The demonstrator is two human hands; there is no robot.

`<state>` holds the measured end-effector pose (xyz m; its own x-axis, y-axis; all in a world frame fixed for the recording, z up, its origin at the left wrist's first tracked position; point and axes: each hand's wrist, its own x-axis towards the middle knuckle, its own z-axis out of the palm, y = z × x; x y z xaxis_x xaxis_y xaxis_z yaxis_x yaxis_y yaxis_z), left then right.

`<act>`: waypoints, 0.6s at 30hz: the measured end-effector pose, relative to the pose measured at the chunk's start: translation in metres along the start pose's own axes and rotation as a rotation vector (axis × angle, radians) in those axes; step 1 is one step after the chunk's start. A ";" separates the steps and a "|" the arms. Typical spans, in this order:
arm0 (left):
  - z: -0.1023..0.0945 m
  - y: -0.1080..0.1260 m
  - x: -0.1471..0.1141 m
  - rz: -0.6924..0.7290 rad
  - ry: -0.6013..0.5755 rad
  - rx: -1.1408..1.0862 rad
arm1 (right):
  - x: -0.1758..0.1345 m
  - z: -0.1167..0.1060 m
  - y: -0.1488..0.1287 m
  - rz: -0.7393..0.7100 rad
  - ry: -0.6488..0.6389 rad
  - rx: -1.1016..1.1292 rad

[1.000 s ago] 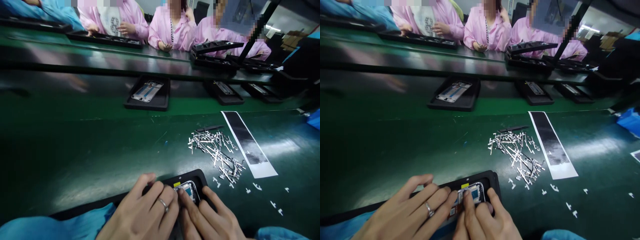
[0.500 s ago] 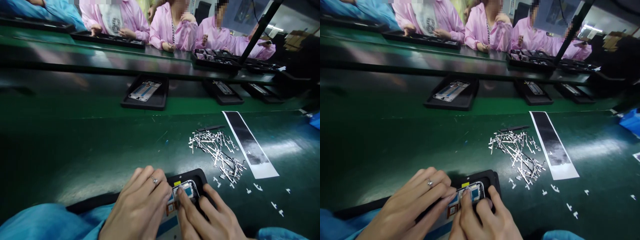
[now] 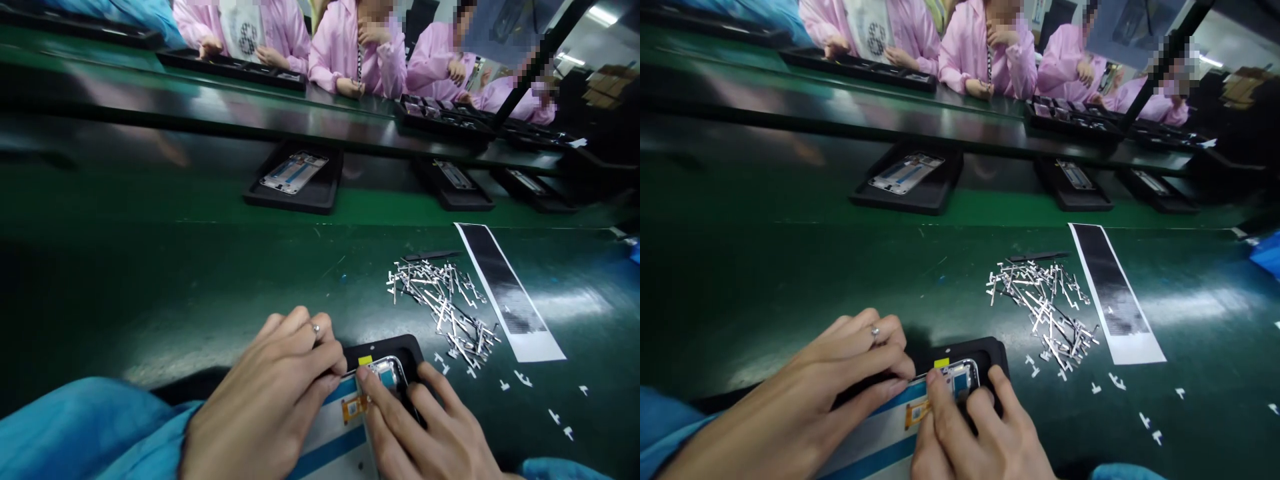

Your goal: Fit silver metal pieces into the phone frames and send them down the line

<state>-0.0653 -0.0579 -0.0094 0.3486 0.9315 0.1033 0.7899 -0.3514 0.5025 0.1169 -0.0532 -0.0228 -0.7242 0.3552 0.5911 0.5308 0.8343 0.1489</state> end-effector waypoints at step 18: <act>-0.008 -0.021 -0.011 0.041 0.050 0.078 | 0.004 0.000 -0.007 -0.028 -0.026 0.012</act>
<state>-0.0901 -0.0601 -0.0140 0.3571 0.9191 0.1665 0.8129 -0.3936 0.4293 0.1104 -0.0575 -0.0219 -0.7498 0.3425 0.5661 0.5050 0.8491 0.1553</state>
